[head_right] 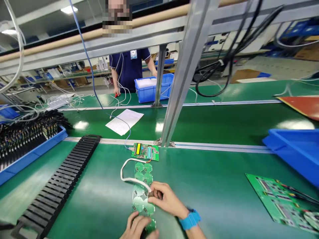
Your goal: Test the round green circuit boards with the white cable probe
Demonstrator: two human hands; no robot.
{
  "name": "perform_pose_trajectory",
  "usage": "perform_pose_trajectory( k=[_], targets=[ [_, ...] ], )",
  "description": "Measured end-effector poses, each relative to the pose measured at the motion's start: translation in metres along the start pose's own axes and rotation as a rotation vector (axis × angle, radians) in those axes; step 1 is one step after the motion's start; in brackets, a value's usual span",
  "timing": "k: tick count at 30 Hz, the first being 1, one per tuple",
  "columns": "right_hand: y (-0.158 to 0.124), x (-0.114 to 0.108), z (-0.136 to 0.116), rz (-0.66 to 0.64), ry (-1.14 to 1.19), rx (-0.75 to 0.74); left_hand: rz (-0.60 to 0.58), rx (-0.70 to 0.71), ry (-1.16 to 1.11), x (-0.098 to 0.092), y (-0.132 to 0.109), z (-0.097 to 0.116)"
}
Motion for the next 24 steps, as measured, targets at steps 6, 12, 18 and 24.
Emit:
perform_pose_trajectory(
  k=[6, 12, 18, 24],
  targets=[
    [0.011, -0.006, 0.005, 0.048, 0.014, 0.116, -0.387, 0.150, -0.075, -0.033, 0.033, 0.028],
    [0.012, -0.001, 0.007, 0.074, -0.019, 0.130, -0.480, 0.005, -0.227, -0.042, 0.038, 0.026],
    [0.008, -0.002, 0.005, 0.121, -0.062, 0.126, -0.208, -0.210, -0.113, -0.054, 0.045, 0.003],
    [0.004, -0.004, -0.014, 0.260, -0.082, 0.134, -0.161, -0.279, -0.065, -0.050, 0.051, 0.000]
  ],
)
Point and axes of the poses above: each hand's wrist, its own y-axis towards the middle knuckle, its own x-axis out of the palm, z = x × y, the point moved 9 cm from there along y, towards the middle knuckle, and after that the axes turned 11 degrees about -y, right-handed, at the moved point
